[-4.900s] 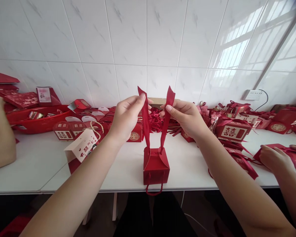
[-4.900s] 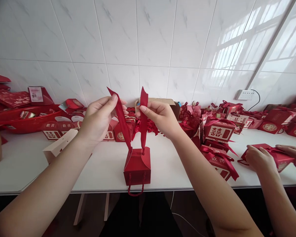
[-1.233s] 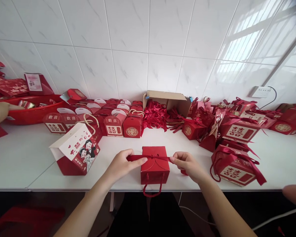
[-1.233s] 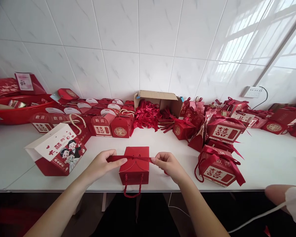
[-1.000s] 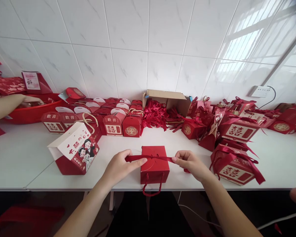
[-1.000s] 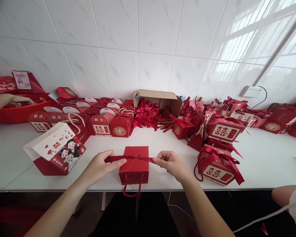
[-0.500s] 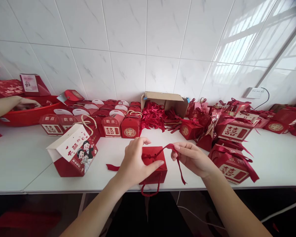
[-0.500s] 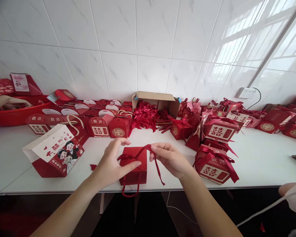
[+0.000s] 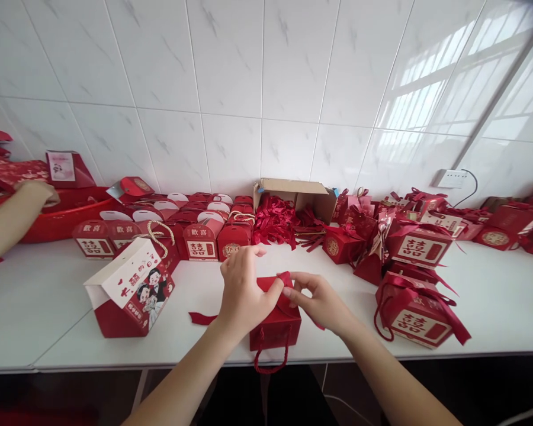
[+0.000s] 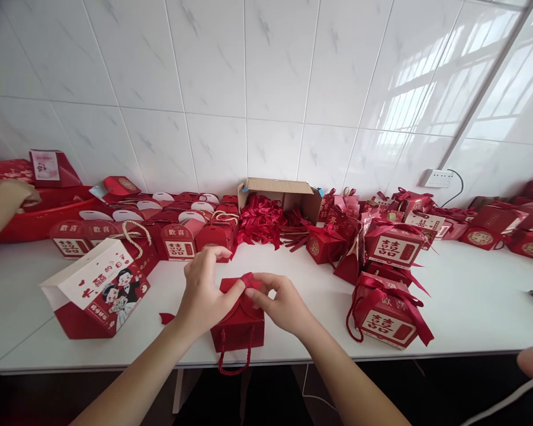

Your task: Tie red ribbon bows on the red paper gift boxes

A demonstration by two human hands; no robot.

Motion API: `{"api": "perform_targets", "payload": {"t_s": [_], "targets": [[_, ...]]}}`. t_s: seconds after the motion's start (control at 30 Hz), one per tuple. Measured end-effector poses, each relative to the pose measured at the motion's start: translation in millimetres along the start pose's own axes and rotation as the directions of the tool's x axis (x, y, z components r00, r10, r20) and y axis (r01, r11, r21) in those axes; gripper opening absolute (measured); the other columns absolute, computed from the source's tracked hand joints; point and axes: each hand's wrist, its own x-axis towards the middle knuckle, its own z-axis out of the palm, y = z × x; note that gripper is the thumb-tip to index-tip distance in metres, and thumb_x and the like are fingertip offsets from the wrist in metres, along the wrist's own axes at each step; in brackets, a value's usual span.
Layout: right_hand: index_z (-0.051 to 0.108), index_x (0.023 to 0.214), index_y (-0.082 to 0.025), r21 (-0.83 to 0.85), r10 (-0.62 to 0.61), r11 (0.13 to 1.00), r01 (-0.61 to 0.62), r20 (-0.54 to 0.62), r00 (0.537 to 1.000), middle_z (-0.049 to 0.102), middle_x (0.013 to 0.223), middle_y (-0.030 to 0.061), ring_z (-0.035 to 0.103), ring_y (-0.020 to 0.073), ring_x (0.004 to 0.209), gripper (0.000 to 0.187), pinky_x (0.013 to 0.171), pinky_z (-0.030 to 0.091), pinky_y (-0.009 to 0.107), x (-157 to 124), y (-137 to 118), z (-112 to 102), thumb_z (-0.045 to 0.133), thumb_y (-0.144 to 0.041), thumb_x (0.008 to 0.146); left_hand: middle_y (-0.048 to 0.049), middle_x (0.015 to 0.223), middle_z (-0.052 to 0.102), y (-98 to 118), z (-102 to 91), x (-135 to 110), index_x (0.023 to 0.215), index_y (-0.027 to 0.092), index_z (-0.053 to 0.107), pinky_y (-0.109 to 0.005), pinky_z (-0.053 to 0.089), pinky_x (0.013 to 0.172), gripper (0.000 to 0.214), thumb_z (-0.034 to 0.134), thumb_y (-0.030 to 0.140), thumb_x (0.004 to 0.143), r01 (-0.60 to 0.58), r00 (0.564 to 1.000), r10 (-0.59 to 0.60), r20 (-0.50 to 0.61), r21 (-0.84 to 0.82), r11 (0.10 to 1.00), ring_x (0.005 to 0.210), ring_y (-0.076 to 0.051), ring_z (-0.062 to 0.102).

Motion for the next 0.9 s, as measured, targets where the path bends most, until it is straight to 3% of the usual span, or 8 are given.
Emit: {"api": "perform_targets", "payload": {"t_s": [0.1,0.2,0.3,0.4,0.47,0.53,0.77,0.9], "targets": [[0.066,0.072,-0.019,0.005,-0.083,0.997,0.083,-0.062,0.995,0.060,0.067,0.0002,0.054,0.0144,0.065,0.027,0.068,0.046,0.028,5,1,12,0.057,-0.041,0.086,-0.0066,0.105,0.059,-4,-12.0,2,0.104,0.023,0.044,-0.046,0.033,0.096,0.036,0.061,0.021,0.073,0.035,0.989,-0.025,0.144,-0.073,0.997,0.104,-0.027,0.055],[0.065,0.075,-0.020,-0.023,-0.160,0.987,0.158,-0.163,0.974,0.064,0.080,0.0031,0.058,0.0167,0.076,0.024,0.074,0.046,0.029,4,4,17,0.056,-0.039,0.087,-0.0058,0.105,0.058,-18,-25.2,0,0.108,0.024,0.047,-0.043,0.036,0.097,0.035,0.061,0.026,0.075,0.151,0.931,-0.068,0.359,-0.208,0.966,0.104,-0.024,0.054],[0.063,0.079,-0.020,0.027,-0.143,0.989,0.146,-0.104,0.984,0.067,0.081,0.0038,0.060,0.0175,0.077,0.026,0.074,0.047,0.029,1,7,18,0.051,-0.040,0.090,-0.0032,0.096,0.056,-36,-26.4,-9,0.094,0.023,0.049,-0.036,0.043,0.090,0.024,0.061,0.036,0.078,0.330,0.871,-0.180,0.457,-0.274,0.903,0.095,-0.021,0.055],[0.062,0.082,-0.020,0.113,-0.127,0.985,0.128,-0.017,0.992,0.069,0.083,0.0036,0.062,0.0169,0.078,0.026,0.074,0.048,0.029,0,7,18,0.049,-0.041,0.091,0.0003,0.083,0.053,-47,-16.1,-17,0.081,0.022,0.048,-0.032,0.046,0.079,0.028,0.060,0.047,0.078,0.541,0.763,-0.309,0.567,-0.301,0.785,0.082,-0.018,0.054],[0.061,0.082,-0.020,0.150,-0.123,0.981,0.121,0.003,0.992,0.070,0.083,0.0032,0.063,0.0161,0.077,0.025,0.074,0.048,0.028,1,5,19,0.048,-0.039,0.092,0.0010,0.076,0.053,-49,-9.8,-20,0.076,0.021,0.050,-0.029,0.045,0.071,0.033,0.057,0.052,0.078,0.653,0.672,-0.330,0.663,-0.321,0.686,0.074,-0.016,0.053],[0.059,0.081,-0.020,0.133,-0.098,0.986,0.099,-0.007,0.995,0.070,0.080,0.0030,0.063,0.0158,0.076,0.023,0.073,0.049,0.028,1,3,21,0.048,-0.036,0.092,0.0017,0.067,0.051,-50,-8.5,-20,0.070,0.019,0.054,-0.027,0.042,0.064,0.037,0.055,0.054,0.079,0.699,0.620,-0.313,0.719,-0.326,0.636,0.064,-0.015,0.050],[0.061,0.075,-0.019,0.018,0.049,0.999,-0.046,-0.159,0.986,0.071,0.070,0.0050,0.066,0.0194,0.068,0.016,0.067,0.050,0.030,5,-4,34,0.054,-0.030,0.085,0.0038,0.052,0.041,-42,-41.9,-11,0.054,0.019,0.052,-0.025,0.033,0.048,0.041,0.061,0.051,0.078,0.691,0.660,-0.364,0.657,-0.339,0.639,0.051,-0.012,0.040],[0.066,0.076,-0.019,-0.066,0.028,0.997,-0.042,-0.201,0.979,0.074,0.074,0.0061,0.067,0.0209,0.068,0.013,0.067,0.049,0.032,6,-5,36,0.057,-0.026,0.081,0.0015,0.050,0.049,-19,-57.2,4,0.053,0.019,0.062,-0.027,0.036,0.051,0.038,0.060,0.046,0.080,0.581,0.725,-0.240,0.645,-0.387,0.716,0.050,-0.013,0.044]]}}
